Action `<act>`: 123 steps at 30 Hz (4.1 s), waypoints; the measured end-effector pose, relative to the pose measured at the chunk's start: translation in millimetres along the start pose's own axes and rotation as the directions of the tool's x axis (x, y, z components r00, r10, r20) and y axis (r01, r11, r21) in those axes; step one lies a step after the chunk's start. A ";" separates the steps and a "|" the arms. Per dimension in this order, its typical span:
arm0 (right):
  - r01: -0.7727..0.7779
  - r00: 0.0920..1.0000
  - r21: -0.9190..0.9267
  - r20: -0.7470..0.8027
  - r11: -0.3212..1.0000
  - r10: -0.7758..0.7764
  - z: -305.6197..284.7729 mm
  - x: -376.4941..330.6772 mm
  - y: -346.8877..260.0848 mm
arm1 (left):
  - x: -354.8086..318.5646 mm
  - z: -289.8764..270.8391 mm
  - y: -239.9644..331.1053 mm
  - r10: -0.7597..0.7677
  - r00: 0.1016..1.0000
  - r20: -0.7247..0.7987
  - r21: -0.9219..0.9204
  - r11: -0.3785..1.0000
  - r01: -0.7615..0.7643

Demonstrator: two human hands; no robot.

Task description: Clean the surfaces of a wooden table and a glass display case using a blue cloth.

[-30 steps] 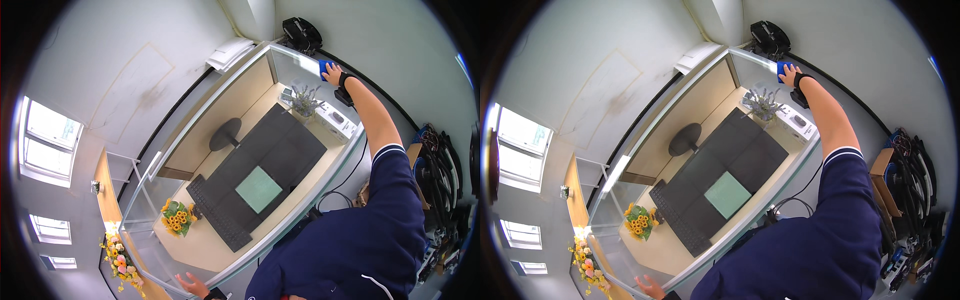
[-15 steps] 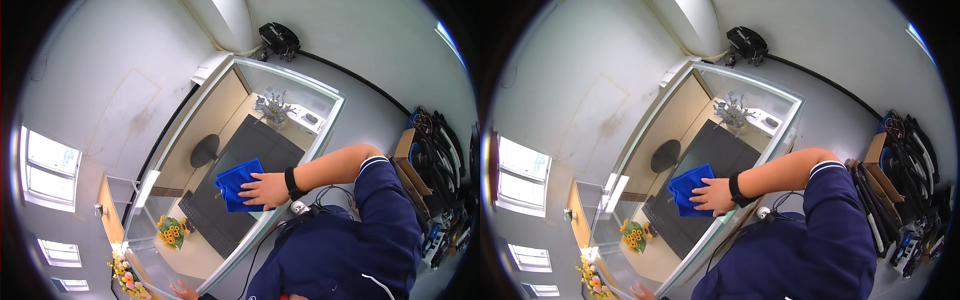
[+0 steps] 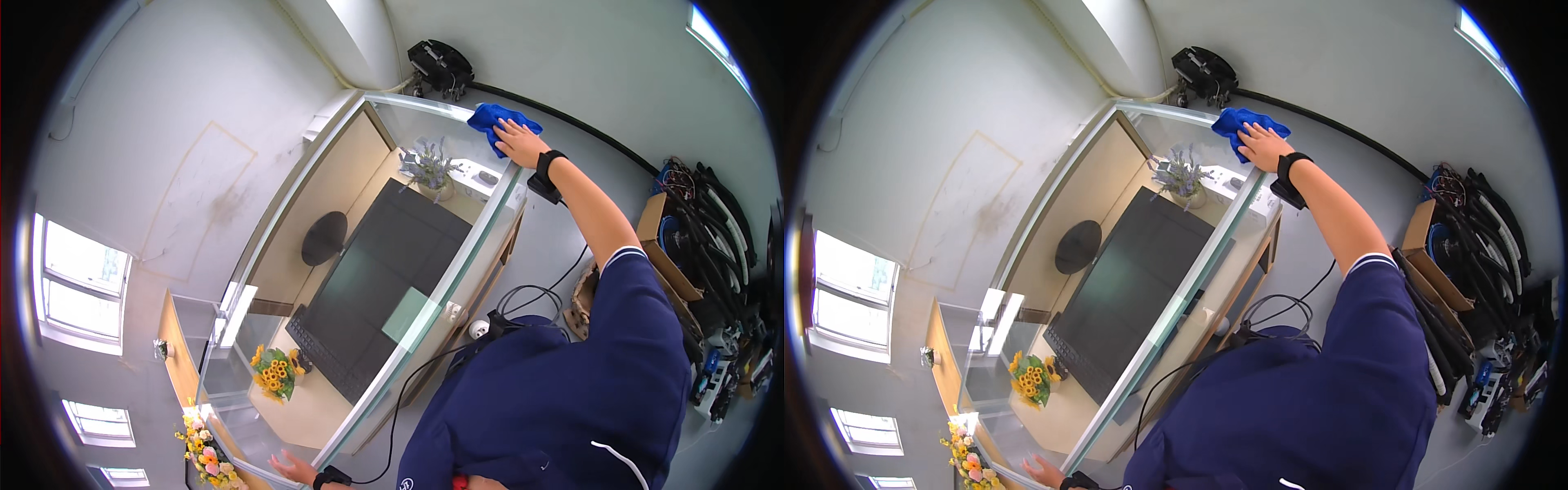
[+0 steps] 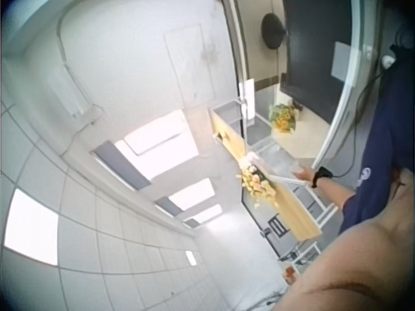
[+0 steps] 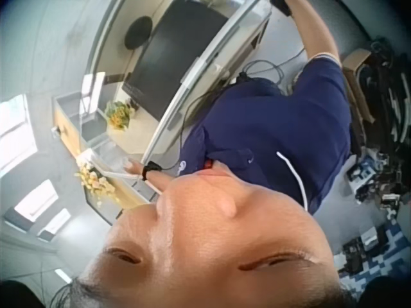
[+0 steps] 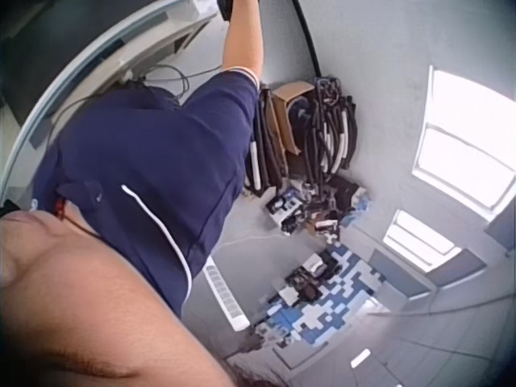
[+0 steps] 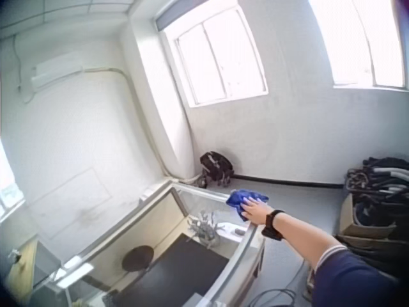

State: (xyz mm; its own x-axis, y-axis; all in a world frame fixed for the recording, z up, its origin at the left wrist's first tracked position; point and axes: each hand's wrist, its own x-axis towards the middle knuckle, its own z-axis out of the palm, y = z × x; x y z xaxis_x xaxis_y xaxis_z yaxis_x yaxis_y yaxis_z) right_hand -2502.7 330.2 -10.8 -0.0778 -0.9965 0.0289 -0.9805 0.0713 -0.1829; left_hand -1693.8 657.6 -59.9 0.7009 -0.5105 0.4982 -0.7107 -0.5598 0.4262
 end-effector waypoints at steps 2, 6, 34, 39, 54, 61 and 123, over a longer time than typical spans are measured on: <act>-0.112 0.991 -0.056 -0.076 0.992 0.108 -0.2 -0.4 8.4 | -0.2 5.7 40.9 0.081 0.996 0.047 0.201 0.975 -0.089; -0.174 0.984 -0.097 0.014 0.980 0.177 -1.4 4.3 -20.2 | -6.6 -7.6 45.6 0.046 0.996 0.072 0.176 0.983 -0.058; 0.596 0.794 0.103 -0.225 0.797 -0.565 24.3 -106.9 -95.4 | -155.6 -50.5 135.8 0.250 0.951 -0.183 -0.195 0.939 -0.284; 0.454 0.869 0.037 -0.242 0.890 -0.432 16.1 -66.3 -7.9 | -194.2 -35.1 216.0 0.400 0.912 -0.089 -0.211 0.887 -0.410; 0.793 0.605 0.065 -0.189 0.605 -0.773 -13.8 -36.6 47.6 | -285.1 78.5 563.9 0.446 0.894 0.033 -0.384 0.832 -0.401; 0.846 0.528 0.197 -0.178 0.496 -0.830 -18.9 -18.9 65.7 | -298.1 92.5 604.6 0.392 0.920 -0.028 -0.037 0.919 -0.392; 0.805 0.037 0.551 -0.413 -0.218 -0.910 60.6 478.7 -134.0 | -418.5 148.6 823.1 -0.711 0.617 -0.337 0.163 0.602 0.782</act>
State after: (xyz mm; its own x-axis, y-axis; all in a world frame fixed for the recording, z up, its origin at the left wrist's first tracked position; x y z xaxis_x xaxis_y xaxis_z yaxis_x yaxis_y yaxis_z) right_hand -2397.6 -159.0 -32.1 0.8148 -0.0839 0.5737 0.2503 -0.8416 -0.4786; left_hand -2563.0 313.5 -29.8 0.9171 0.3029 0.2593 0.1302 -0.8422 0.5232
